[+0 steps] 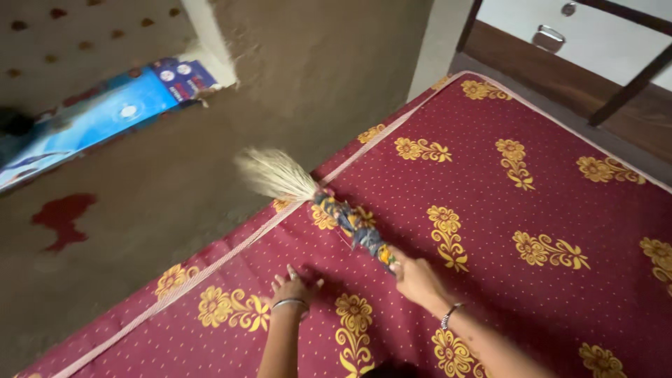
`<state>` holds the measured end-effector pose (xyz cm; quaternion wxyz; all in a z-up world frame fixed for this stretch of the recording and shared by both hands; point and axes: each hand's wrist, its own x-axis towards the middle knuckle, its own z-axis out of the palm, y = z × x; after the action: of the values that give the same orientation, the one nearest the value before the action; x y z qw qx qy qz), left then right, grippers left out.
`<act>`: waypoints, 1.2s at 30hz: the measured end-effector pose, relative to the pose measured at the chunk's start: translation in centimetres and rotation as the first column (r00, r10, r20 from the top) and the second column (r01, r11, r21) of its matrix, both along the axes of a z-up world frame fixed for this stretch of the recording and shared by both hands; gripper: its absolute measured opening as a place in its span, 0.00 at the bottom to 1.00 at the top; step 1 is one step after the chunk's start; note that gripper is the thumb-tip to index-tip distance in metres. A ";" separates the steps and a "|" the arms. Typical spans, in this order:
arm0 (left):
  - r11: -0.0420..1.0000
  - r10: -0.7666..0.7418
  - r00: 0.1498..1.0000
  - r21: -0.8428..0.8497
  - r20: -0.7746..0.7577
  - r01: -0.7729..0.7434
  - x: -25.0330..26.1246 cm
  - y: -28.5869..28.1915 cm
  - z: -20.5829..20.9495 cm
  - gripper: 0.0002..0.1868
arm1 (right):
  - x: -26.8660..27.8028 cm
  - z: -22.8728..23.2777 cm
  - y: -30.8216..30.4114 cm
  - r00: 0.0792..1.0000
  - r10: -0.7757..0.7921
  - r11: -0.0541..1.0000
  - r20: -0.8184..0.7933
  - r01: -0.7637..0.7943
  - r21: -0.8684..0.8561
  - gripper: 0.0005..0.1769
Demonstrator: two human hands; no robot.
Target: The person sweeps a maroon patterned mattress with a traditional straw broom, moving systematically across the surface and along the edges. The person also lifts the mattress slightly to sweep underneath it.
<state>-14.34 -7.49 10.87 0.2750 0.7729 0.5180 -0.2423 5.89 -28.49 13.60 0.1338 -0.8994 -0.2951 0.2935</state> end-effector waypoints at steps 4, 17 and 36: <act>0.997 0.060 0.998 0.042 -0.005 -0.060 -2.3 0.6 1.3 0.58 | 2.7 3.7 0.2 0.976 -0.052 0.981 0.211 0.011 0.193 0.35; 0.992 0.117 0.993 0.050 -0.014 -0.116 -8.6 0.7 3.5 0.57 | -5.6 -1.3 0.4 0.981 0.190 0.979 0.034 -0.187 -0.084 0.31; 0.971 0.237 0.971 0.038 -0.008 -0.237 -17.1 2.6 2.0 0.58 | 7.5 2.4 -3.4 0.862 0.173 0.964 0.477 -0.049 -0.261 0.17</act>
<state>-31.48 -4.85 12.84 0.2843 0.7091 0.6126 -0.2029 13.35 -31.88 15.99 -0.0733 -0.9351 -0.3337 0.0937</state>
